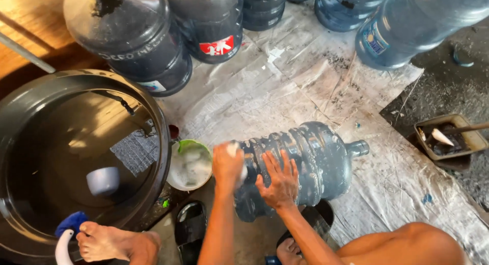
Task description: Washing and scrubbing a large plastic water jug using a sponge and water.
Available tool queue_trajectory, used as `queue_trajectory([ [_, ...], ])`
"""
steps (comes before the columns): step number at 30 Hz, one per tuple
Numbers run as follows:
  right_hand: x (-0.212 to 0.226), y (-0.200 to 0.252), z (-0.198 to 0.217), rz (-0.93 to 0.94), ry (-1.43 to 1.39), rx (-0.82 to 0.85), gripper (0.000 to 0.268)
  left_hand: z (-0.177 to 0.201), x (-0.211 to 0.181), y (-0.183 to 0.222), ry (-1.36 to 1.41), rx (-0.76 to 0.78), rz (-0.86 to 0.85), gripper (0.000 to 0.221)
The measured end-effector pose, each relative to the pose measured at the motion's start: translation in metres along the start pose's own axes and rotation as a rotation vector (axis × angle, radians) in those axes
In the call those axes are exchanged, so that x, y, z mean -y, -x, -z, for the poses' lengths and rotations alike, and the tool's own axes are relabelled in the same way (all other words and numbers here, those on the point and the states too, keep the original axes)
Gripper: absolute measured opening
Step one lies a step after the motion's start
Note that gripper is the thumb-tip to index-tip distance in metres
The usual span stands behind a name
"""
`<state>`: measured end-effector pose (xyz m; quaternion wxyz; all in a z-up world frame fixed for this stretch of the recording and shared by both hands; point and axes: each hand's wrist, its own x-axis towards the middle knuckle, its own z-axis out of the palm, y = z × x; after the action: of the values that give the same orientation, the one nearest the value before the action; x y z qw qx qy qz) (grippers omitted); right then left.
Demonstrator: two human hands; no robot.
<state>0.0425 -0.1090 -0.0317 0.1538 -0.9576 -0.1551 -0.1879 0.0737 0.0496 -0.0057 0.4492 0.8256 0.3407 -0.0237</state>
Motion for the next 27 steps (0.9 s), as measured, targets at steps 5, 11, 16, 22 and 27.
queue_trajectory([
  [5,0.000,0.012,0.004,0.022,0.012,-0.035,0.058,-0.082,0.081,-0.117,-0.176,0.221,0.073,0.045],
  [11,-0.005,0.007,0.001,0.034,0.022,-0.063,0.056,-0.012,0.016,0.010,0.037,-0.064,-0.279,0.048],
  [16,-0.006,0.025,0.004,0.050,0.016,-0.054,0.054,-0.071,0.065,-0.112,-0.208,0.277,0.035,0.043],
  [22,-0.005,0.001,-0.003,-0.004,-0.009,-0.017,0.044,-0.002,0.007,0.030,0.087,-0.055,-0.467,0.047],
  [27,-0.004,0.000,-0.001,0.002,-0.021,0.043,0.045,-0.023,0.015,-0.016,-0.094,0.103,-0.050,0.047],
])
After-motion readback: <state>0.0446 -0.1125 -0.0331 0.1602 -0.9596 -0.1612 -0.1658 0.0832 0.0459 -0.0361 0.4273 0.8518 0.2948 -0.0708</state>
